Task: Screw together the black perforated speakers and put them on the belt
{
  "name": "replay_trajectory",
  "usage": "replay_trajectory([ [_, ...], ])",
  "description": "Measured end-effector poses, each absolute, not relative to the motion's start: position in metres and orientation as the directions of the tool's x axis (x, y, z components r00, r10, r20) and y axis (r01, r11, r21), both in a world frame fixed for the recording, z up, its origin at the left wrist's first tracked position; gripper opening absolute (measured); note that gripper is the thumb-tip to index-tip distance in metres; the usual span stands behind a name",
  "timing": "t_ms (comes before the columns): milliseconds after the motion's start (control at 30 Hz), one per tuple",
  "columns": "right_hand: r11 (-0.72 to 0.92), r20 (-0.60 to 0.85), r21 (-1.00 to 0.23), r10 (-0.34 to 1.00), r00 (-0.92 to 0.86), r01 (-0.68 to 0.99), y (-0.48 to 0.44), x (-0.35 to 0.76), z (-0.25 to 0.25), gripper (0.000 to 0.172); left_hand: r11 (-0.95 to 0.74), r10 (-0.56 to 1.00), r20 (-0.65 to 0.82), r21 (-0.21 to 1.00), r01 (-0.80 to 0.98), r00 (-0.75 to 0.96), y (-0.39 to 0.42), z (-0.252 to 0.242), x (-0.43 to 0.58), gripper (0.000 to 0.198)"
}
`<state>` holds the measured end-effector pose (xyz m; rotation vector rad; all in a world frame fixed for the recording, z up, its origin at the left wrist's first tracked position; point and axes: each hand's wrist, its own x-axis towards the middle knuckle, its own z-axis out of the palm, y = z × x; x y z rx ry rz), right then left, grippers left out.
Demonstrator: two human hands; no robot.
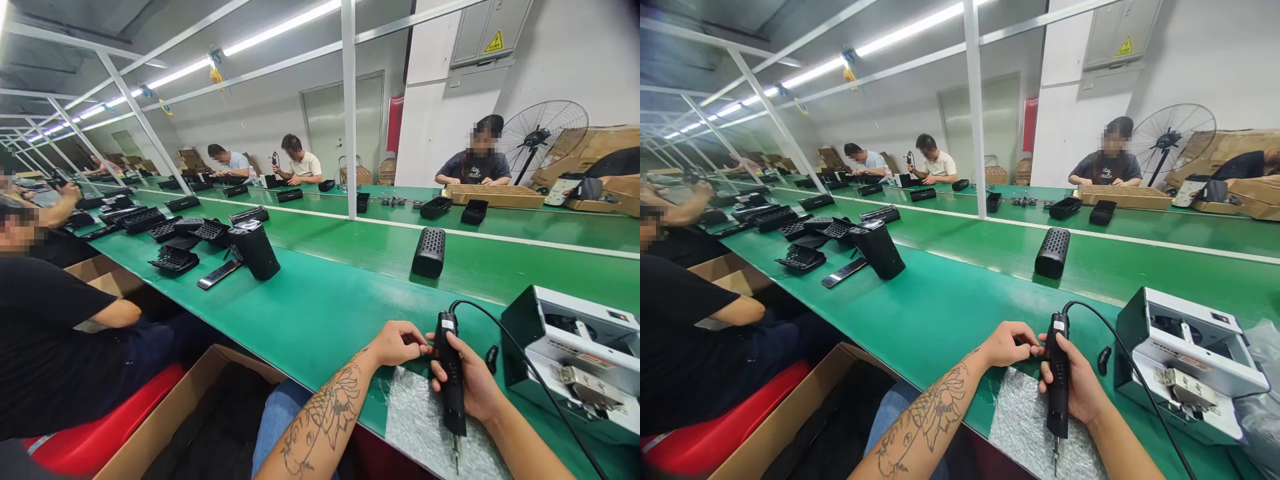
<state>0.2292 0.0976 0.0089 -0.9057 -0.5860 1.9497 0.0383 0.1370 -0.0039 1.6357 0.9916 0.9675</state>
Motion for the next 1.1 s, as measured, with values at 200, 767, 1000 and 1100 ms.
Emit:
replay_trajectory([
  [200,-0.503,-0.368,-0.697,0.862,-0.348,-0.511,0.0987,0.2291,0.0085,0.034,-0.215,0.919,0.150,0.966,0.145,0.364,0.1396,-0.0066,0.0386,0.013],
  [767,-0.504,-0.380,-0.704,0.862,-0.334,-0.501,0.0980,0.2271,0.0102,0.035,-0.245,0.903,0.169,0.958,0.150,0.395,0.1402,-0.0047,0.0366,0.013],
  [1000,-0.510,-0.377,-0.700,0.858,-0.348,-0.499,0.0976,0.2282,0.0096,0.036,-0.235,0.904,0.155,0.958,0.163,0.398,0.1392,-0.0029,0.0365,0.013],
  [1100,-0.512,-0.380,-0.700,0.857,-0.348,-0.497,0.0969,0.2277,0.0108,0.035,-0.239,0.904,0.157,0.957,0.166,0.397,0.1390,-0.0018,0.0367,0.013],
])
